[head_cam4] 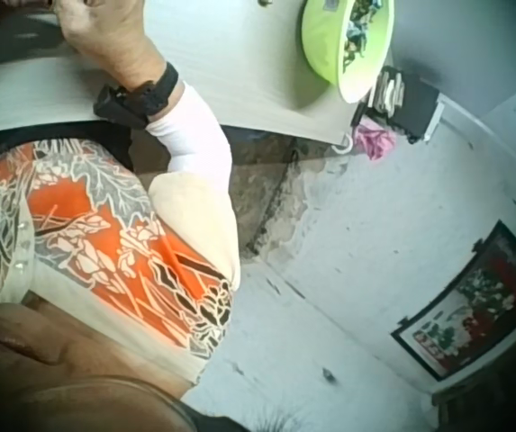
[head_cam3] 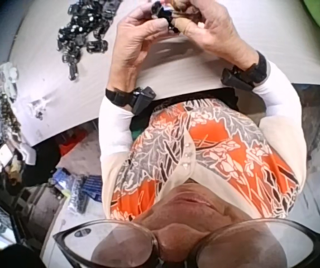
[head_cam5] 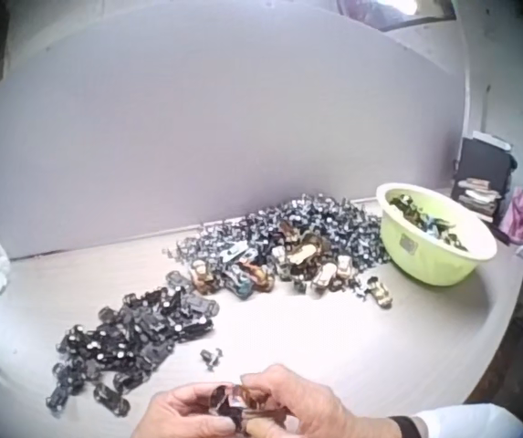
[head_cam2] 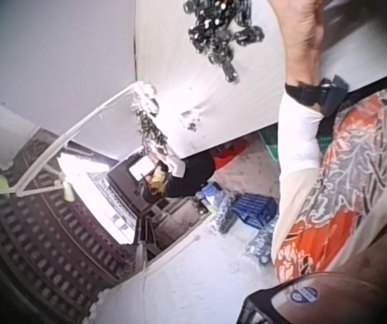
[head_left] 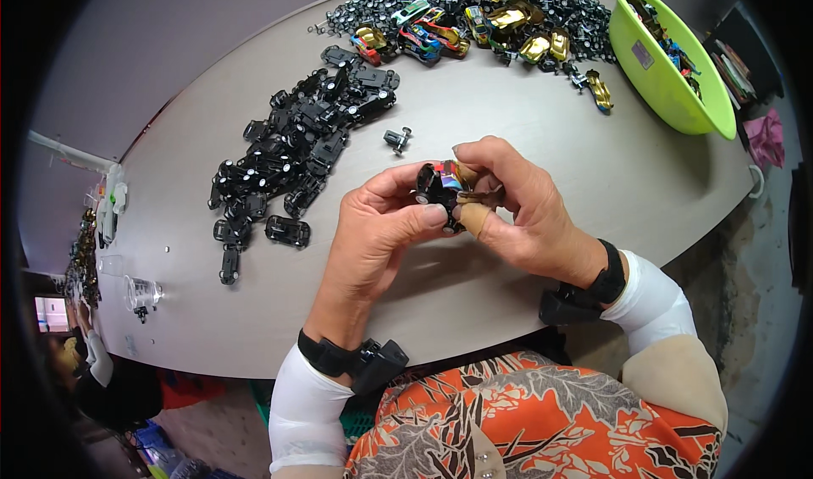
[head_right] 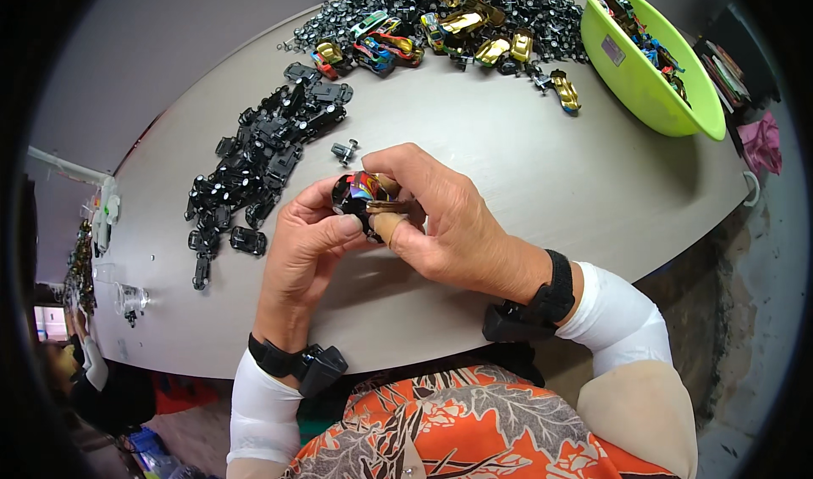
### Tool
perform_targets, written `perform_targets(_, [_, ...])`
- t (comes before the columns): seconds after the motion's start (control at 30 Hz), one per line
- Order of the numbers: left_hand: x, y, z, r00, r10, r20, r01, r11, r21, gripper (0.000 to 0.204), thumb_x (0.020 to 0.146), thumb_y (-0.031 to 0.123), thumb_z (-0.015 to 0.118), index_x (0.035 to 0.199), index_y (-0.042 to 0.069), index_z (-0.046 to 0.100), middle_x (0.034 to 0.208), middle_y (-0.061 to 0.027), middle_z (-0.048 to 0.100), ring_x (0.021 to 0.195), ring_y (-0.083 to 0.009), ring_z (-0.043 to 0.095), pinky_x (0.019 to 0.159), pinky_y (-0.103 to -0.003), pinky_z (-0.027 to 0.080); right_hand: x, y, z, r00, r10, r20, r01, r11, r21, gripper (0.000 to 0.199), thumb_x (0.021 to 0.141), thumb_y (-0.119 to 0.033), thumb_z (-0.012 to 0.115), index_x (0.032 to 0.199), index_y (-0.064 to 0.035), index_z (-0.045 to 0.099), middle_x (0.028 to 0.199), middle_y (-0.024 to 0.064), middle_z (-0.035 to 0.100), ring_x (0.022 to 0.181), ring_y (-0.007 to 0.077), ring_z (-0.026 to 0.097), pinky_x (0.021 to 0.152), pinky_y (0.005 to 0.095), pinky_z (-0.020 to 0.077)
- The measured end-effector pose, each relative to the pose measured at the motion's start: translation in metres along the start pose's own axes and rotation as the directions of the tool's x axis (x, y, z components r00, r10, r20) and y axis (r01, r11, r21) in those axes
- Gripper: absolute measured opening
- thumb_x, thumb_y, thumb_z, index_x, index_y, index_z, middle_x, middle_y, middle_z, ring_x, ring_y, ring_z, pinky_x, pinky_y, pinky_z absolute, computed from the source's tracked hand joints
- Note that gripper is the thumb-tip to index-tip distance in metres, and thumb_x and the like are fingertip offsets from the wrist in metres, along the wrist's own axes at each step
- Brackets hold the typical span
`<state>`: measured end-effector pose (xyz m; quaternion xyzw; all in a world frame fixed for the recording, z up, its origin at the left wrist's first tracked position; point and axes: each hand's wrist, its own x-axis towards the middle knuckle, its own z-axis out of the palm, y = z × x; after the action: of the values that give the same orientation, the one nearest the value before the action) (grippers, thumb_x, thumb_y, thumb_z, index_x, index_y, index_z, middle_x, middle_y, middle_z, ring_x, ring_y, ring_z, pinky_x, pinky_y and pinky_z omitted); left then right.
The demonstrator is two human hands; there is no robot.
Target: The person assembles small toy cars by hand at a table. They pick up black chassis and colorful car bodies, snap them together, and place the finished units on the table. The person handles the parts one at a time, repeatedly performing the same assembly sequence.
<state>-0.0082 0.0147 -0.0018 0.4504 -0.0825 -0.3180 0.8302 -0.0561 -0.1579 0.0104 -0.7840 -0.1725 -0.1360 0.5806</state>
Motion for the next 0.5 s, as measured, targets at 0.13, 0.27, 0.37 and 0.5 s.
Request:
perform_targets(0.13, [0.0,-0.005,-0.003,0.998,0.052,-0.023,-0.05,0.996,0.069,0.043,0.069,-0.006,0.07,0.111,-0.003,0.058,0.097,-0.0116,0.064,0.086,-0.0158,0.062,0.072,-0.027,0.054,0.002,0.004,-0.001,0.998,-0.052,0.047,0.055,0.997,-0.05,0.031,0.073,0.004,0.057,0.104,-0.0008,0.053,0.085,0.0092,0.053,0.073,0.0173,0.057,0.062,0.0271,0.0475])
perform_targets(0.27, [0.0,-0.006,-0.002,0.999,0.045,-0.007,-0.044,0.994,0.098,0.043,0.071,-0.005,0.07,0.112,-0.002,0.059,0.1,-0.0098,0.063,0.085,-0.0157,0.062,0.071,-0.027,0.054,0.002,0.002,-0.002,0.996,-0.059,0.072,0.064,0.995,-0.074,0.03,0.072,0.003,0.058,0.101,-0.0012,0.054,0.084,0.01,0.054,0.07,0.0187,0.056,0.061,0.0281,0.0467])
perform_targets(0.37, [0.0,-0.009,-0.003,0.996,0.09,0.002,-0.089,0.985,0.148,0.041,0.073,-0.003,0.069,0.113,-0.001,0.059,0.103,-0.0081,0.06,0.087,-0.0151,0.061,0.071,-0.026,0.054,0.001,0.003,-0.001,0.997,-0.02,0.069,0.024,0.997,-0.07,0.029,0.072,0.003,0.059,0.1,-0.0013,0.054,0.085,0.0102,0.054,0.069,0.0189,0.056,0.061,0.0284,0.0465])
perform_targets(0.5, [-0.001,-0.009,0.002,0.979,0.176,0.1,-0.2,0.918,0.343,0.037,0.08,0.004,0.066,0.115,-0.002,0.057,0.104,-0.0063,0.057,0.094,-0.0132,0.057,0.076,-0.025,0.05,0.0,0.001,0.0,0.999,0.029,0.041,-0.025,0.995,-0.099,0.026,0.073,0.002,0.061,0.097,-0.0009,0.055,0.083,0.0097,0.055,0.068,0.0184,0.057,0.061,0.0283,0.0464])
